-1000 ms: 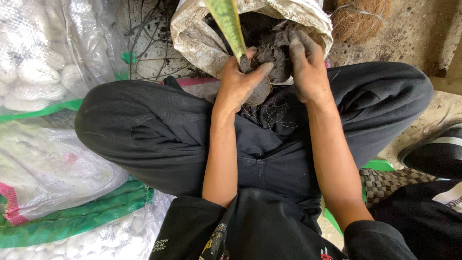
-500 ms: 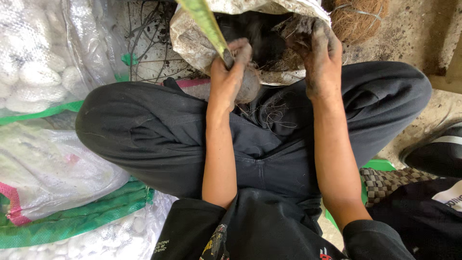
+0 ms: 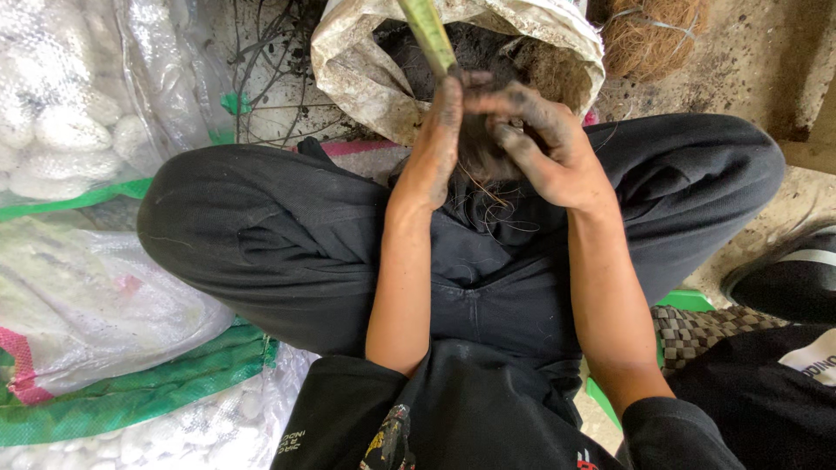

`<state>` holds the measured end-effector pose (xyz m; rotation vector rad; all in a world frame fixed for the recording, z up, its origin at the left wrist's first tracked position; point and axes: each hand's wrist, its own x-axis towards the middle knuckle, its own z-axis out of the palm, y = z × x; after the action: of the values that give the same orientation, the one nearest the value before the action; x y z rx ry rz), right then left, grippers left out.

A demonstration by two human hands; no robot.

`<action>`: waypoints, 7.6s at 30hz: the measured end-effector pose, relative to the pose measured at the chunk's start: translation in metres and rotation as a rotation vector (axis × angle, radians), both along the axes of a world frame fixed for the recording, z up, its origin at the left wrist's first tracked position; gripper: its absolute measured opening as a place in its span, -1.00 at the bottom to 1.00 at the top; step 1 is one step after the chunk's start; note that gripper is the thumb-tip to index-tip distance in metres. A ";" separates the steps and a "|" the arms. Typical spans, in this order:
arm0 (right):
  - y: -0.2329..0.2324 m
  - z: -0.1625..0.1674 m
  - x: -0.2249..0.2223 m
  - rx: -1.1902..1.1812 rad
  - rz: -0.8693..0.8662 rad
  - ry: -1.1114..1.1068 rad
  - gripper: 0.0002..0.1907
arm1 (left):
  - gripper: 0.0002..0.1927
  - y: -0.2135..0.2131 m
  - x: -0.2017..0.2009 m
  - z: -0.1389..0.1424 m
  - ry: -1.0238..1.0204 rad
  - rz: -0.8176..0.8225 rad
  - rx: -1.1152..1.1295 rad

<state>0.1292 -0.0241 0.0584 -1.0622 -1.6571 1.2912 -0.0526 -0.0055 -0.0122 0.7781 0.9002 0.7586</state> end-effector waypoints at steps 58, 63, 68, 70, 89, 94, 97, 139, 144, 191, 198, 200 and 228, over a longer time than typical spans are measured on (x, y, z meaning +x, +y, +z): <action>-0.020 -0.035 -0.027 0.001 -0.771 0.187 -0.46 | -0.27 -0.002 0.009 0.009 0.325 0.418 0.275; -0.012 -0.053 0.004 -0.002 -0.594 0.355 -0.49 | -0.27 -0.016 0.014 0.016 0.221 0.159 0.418; -0.011 -0.055 0.000 -0.012 -0.662 0.151 -0.61 | -0.15 -0.016 0.027 0.018 0.326 0.109 0.676; -0.008 -0.052 -0.002 0.007 -0.642 0.131 -0.68 | -0.13 -0.014 0.030 0.018 0.258 0.099 0.672; -0.009 -0.024 -0.031 -0.544 -0.305 0.733 -0.24 | -0.51 -0.018 0.027 0.002 -0.058 0.348 0.364; -0.013 -0.034 -0.027 -0.537 -0.430 0.440 -0.21 | -0.44 -0.017 0.027 0.007 -0.086 0.332 0.517; -0.013 -0.033 -0.029 -0.495 -0.381 0.575 -0.25 | -0.45 -0.017 0.024 0.007 -0.104 0.353 0.556; -0.008 -0.031 -0.038 -0.064 -0.388 0.191 -0.26 | -0.53 -0.005 0.022 -0.005 0.069 0.328 0.559; -0.015 -0.034 -0.047 -0.165 -0.533 0.263 -0.37 | -0.57 -0.009 0.026 -0.002 -0.092 0.321 0.475; -0.009 -0.022 -0.043 0.455 -0.585 -0.302 -0.46 | -0.62 -0.014 0.040 0.015 -0.430 0.374 0.203; -0.010 -0.031 -0.043 0.355 -0.657 -0.164 -0.35 | -0.56 -0.018 0.045 0.009 -0.427 0.339 0.196; -0.012 -0.033 -0.044 0.337 -0.665 -0.267 -0.37 | -0.55 -0.020 0.049 0.004 -0.384 0.413 0.125; -0.005 -0.025 -0.041 -0.016 -0.365 0.047 -0.60 | -0.18 -0.008 0.031 0.015 0.006 0.389 0.553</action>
<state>0.0880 -0.0287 0.0339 -1.2648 -1.3422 1.0806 -0.0219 -0.0133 0.0030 1.1014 0.8658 1.3828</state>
